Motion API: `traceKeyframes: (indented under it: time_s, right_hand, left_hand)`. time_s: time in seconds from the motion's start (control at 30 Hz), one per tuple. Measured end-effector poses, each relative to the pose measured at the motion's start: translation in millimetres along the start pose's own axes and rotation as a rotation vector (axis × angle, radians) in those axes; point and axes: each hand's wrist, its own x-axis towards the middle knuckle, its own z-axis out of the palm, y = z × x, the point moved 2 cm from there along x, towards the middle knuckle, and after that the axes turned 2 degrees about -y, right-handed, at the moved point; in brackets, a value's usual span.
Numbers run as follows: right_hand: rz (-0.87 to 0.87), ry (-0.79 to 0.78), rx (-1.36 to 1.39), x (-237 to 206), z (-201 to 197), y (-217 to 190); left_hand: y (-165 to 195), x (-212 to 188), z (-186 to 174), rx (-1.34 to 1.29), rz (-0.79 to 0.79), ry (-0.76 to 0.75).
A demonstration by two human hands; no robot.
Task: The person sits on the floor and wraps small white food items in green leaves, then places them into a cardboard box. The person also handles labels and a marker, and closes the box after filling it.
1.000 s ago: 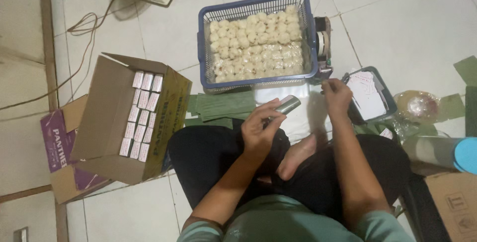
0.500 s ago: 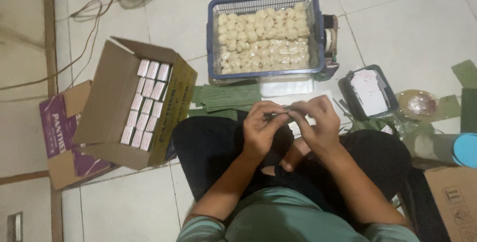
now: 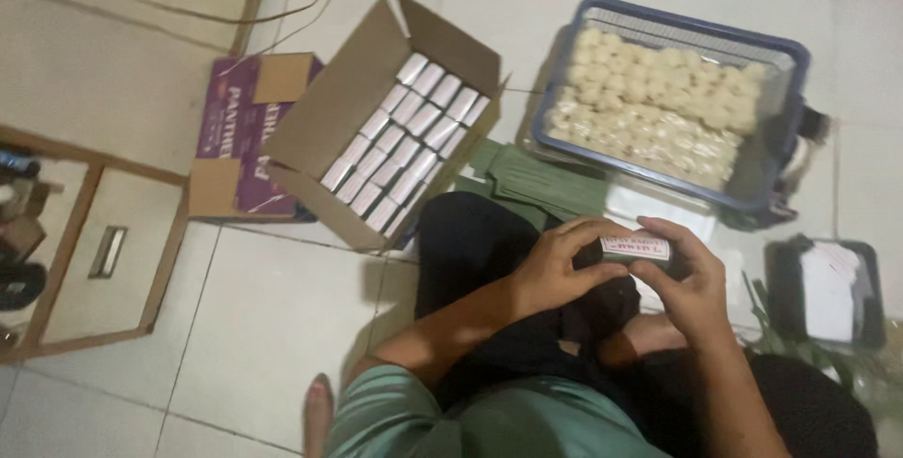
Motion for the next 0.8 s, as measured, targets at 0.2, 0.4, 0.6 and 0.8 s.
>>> traceKeyframes:
  time_s: [0.2,0.4,0.6,0.8]
  right_hand:
    - [-0.153,-0.037,-0.19,40.6,63.9,-6.3]
    - [-0.106,0.036,-0.324,46.8,93.2,-3.8]
    - [0.095,0.106,-0.471,40.6,114.0,31.4]
    - [0.232,0.107,-0.579,27.7,117.2,60.7]
  left_hand:
    - [-63.6,0.8,-83.4,-0.349,-0.25,0.075]
    - [-196.1,58.4,-296.1,0.663,-0.3,0.54]
    - [-293.7,36.7,-376.3,0.927,-0.554,0.41]
    - [-326.7,17.5,-369.1,1.081,-0.755,0.33]
